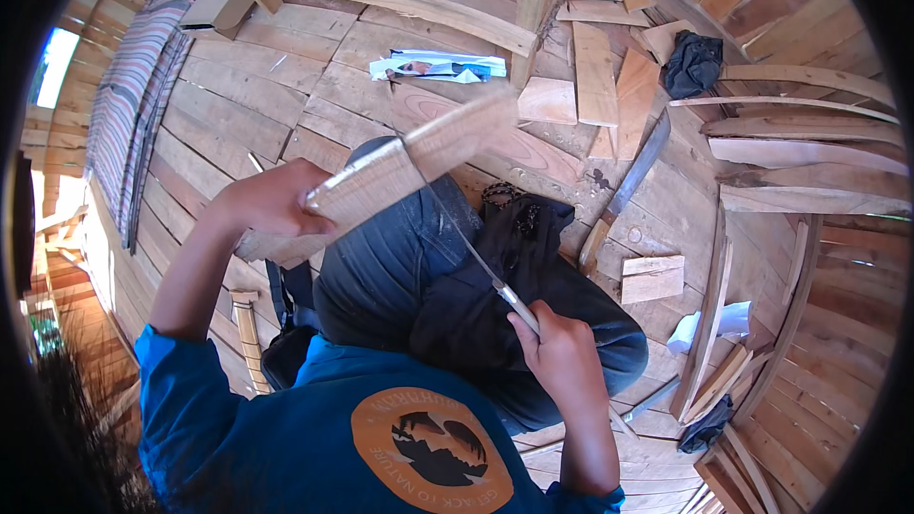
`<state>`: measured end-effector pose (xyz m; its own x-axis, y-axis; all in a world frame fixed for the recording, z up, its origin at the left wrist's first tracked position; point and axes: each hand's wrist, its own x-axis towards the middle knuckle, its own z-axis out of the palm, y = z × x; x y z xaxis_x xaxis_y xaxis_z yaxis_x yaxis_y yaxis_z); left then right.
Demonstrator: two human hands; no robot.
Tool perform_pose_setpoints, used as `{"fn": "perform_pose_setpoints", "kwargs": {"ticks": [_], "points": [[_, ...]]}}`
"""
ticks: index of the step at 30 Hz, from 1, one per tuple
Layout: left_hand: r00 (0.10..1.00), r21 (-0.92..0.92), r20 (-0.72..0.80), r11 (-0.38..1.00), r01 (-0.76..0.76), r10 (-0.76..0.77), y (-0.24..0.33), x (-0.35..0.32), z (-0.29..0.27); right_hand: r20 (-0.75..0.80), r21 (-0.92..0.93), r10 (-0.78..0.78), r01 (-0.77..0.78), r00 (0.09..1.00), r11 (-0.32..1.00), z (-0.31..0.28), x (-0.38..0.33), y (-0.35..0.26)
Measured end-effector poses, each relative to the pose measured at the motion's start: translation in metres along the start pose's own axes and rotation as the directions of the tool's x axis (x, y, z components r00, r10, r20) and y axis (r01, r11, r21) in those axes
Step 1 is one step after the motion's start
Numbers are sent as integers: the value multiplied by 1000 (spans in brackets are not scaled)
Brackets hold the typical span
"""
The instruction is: The person saws a piece of wood with a hand saw while sitting on a wooden floor.
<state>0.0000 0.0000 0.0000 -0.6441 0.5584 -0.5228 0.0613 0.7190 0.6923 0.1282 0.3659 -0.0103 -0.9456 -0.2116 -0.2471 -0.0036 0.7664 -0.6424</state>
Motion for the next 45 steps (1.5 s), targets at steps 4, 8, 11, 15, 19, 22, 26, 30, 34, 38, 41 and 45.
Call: {"fn": "perform_pose_setpoints", "kwargs": {"ticks": [4,8,11,15,19,22,26,30,34,38,41,45], "points": [[999,36,-23,999,-23,24,6,1,8,-35,30,20,-19,999,999,6,10,-12],[994,190,-110,982,16,5,18,-1,18,2,-12,1,-1,1000,1000,0,20,-21],[978,394,-202,918,37,47,31,0,21,11,17,26,-26,1000,999,2,33,-23],[981,480,-193,874,71,27,44,1,24,-42,0,-53,53,998,999,17,56,-24],[979,475,-202,878,62,40,44,1,27,-92,15,-72,73,993,997,38,86,-32],[976,525,-215,848,74,47,44,0,32,-135,33,-98,103,986,994,51,101,-38],[977,498,-214,863,84,29,44,-2,27,-150,10,-116,119,982,993,54,111,-44],[981,462,-192,884,64,30,39,-1,23,-119,113,-88,102,989,988,45,95,-41],[993,339,-117,941,11,30,34,8,18,-80,237,-34,52,996,970,40,86,-38],[995,-68,43,994,-87,90,1,17,15,-43,323,-6,20,999,946,34,87,-44],[994,-173,106,985,-21,39,-9,21,12,-114,302,-31,65,993,951,44,87,-38],[982,-188,185,980,64,-29,-25,31,15,-164,265,-42,85,986,961,57,92,-33]]}}
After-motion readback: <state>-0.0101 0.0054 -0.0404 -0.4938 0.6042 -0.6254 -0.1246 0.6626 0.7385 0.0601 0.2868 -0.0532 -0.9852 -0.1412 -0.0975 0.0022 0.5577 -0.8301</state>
